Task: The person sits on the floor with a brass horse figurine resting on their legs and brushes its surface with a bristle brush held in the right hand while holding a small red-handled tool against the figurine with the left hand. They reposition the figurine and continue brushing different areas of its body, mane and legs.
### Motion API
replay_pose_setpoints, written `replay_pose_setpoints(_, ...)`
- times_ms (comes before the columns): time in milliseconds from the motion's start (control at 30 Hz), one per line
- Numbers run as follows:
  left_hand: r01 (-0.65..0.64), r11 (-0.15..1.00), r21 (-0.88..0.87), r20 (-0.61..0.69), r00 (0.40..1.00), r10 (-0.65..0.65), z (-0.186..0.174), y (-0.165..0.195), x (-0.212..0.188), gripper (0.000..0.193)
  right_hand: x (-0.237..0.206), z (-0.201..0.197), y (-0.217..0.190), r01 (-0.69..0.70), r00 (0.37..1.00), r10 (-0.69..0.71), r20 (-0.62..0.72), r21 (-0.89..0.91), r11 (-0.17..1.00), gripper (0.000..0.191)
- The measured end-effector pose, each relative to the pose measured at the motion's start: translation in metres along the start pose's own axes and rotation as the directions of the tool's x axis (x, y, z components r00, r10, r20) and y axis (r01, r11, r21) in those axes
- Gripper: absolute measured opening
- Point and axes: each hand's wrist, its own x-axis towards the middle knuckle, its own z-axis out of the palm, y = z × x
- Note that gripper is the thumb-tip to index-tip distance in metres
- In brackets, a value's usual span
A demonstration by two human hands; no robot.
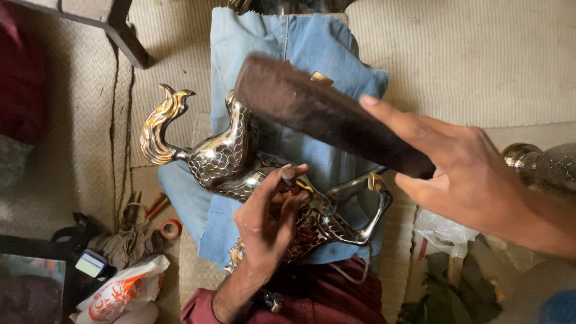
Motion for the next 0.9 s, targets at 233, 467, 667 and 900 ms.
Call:
replay_pose_setpoints(233,-0.037,0.996,-0.086,-0.018,0.999,0.035,0.0,-0.009,0.0,0.046,0.0,-0.003,0.0,-0.028,1.0,0.027,-0.01,-0.047,0.998,0.084)
replay_pose_setpoints(467,-0.108,0.993,0.052,-0.028,0.994,0.11,-0.001,-0.016,-0.004,0.039,-0.007,-0.003,-0.002,-0.001,1.0,-0.001,-0.018,-0.095,0.995,0.086)
replay_pose_setpoints(667,-0.1,0.994,0.052,-0.045,0.994,0.102,0.0,-0.015,-0.005,0.044,-0.006,0.003,-0.002,-0.007,1.0,0.009,0.024,-0.075,0.997,0.088)
replay_pose_setpoints(900,-0.078,0.991,-0.111,-0.01,0.997,0.077,0.0,-0.013,-0.005,0.042,-0.007,0.001,0.001,0.015,0.997,0.005,0.072,-0.269,0.963,0.089)
